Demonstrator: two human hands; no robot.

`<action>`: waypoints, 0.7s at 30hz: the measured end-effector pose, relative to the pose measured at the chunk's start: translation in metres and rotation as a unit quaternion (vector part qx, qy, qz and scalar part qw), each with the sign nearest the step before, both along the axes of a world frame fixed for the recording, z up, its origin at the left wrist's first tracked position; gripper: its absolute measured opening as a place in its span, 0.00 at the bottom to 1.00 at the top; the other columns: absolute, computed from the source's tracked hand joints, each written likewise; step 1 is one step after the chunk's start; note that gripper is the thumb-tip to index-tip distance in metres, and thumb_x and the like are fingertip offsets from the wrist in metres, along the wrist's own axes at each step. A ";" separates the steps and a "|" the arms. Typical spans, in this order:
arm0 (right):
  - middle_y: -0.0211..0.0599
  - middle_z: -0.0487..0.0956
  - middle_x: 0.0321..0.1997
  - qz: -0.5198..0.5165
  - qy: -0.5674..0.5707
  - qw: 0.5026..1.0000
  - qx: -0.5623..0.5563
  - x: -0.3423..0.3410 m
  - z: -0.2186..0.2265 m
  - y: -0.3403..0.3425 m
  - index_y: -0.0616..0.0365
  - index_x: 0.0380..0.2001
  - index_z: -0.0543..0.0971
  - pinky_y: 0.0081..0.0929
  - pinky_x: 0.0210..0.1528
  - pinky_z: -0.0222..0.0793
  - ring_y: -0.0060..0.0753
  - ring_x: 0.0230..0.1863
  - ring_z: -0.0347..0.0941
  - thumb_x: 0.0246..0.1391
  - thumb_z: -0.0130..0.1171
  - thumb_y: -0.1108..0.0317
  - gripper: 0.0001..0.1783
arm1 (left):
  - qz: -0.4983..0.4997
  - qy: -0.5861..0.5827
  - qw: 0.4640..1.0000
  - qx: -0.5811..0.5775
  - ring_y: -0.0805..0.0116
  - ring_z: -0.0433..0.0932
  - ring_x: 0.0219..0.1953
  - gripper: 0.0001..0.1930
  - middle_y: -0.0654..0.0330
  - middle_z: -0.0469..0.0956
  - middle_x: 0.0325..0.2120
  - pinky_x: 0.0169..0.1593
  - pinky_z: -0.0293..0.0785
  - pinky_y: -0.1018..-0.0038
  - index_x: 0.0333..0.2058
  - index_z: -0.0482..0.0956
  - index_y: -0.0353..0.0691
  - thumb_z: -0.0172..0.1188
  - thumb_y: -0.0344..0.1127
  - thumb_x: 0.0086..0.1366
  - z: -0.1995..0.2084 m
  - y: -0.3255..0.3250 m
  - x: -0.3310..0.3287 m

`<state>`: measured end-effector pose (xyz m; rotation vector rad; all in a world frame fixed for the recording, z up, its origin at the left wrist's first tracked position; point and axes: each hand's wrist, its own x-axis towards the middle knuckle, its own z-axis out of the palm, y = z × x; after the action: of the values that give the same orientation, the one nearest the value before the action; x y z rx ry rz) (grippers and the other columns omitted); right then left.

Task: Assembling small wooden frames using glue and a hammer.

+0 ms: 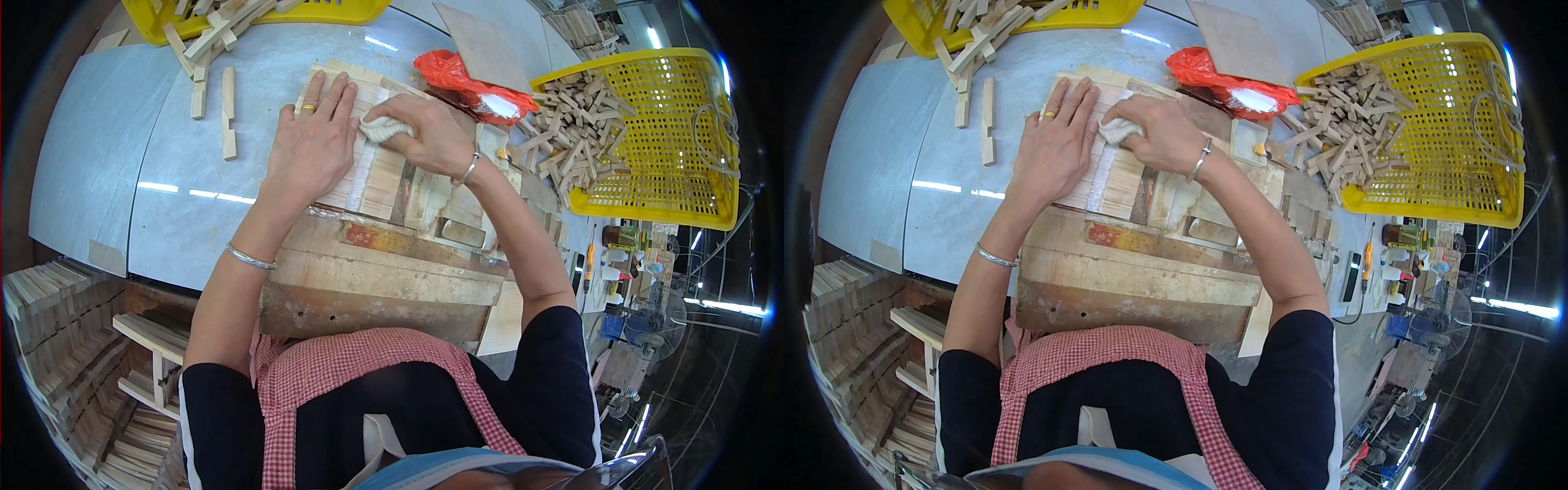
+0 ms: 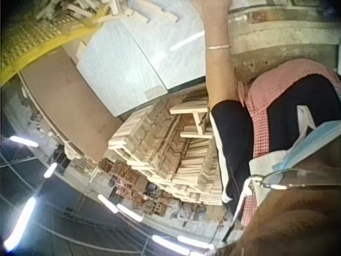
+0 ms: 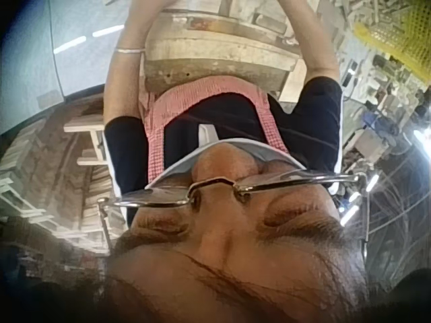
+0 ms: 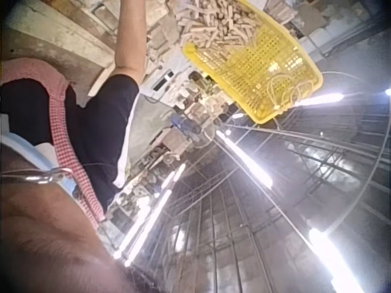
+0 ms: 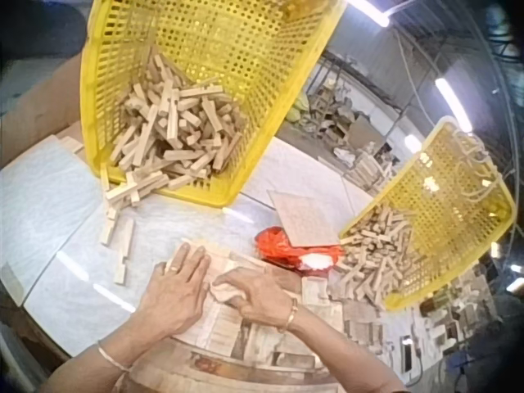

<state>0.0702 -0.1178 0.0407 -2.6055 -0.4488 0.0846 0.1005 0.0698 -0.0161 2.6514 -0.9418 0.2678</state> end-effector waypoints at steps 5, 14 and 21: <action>0.40 0.80 0.41 -0.043 -0.017 0.996 0.074 0.022 0.017 -0.013 0.54 0.41 0.79 0.29 0.49 0.70 0.41 0.44 0.75 0.45 0.55 0.73 0.16 | 0.000 -0.004 1.000 -0.002 0.60 0.54 0.66 0.23 0.60 0.59 0.63 0.57 0.62 0.57 0.61 0.62 0.40 0.41 0.41 0.70 0.000 0.000 0.001; 0.39 0.78 0.39 0.069 -0.020 0.975 -0.210 0.084 -0.002 -0.025 0.53 0.37 0.80 0.36 0.49 0.69 0.43 0.43 0.73 0.39 0.52 0.80 0.18 | 0.002 -0.013 1.000 -0.016 0.60 0.57 0.65 0.23 0.60 0.60 0.62 0.56 0.63 0.57 0.60 0.63 0.40 0.42 0.41 0.69 0.001 -0.001 0.002; 0.39 0.77 0.41 0.065 0.022 0.986 -0.153 0.091 -0.009 -0.036 0.55 0.36 0.80 0.36 0.48 0.69 0.45 0.43 0.73 0.39 0.52 0.79 0.17 | -0.007 -0.016 0.999 -0.043 0.59 0.58 0.64 0.22 0.59 0.62 0.61 0.55 0.64 0.57 0.59 0.65 0.40 0.44 0.40 0.68 0.001 0.001 0.002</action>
<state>0.1616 -0.1542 0.0321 -2.8636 -0.6334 0.2758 0.1028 0.0703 -0.0152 2.5685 -0.9357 0.3404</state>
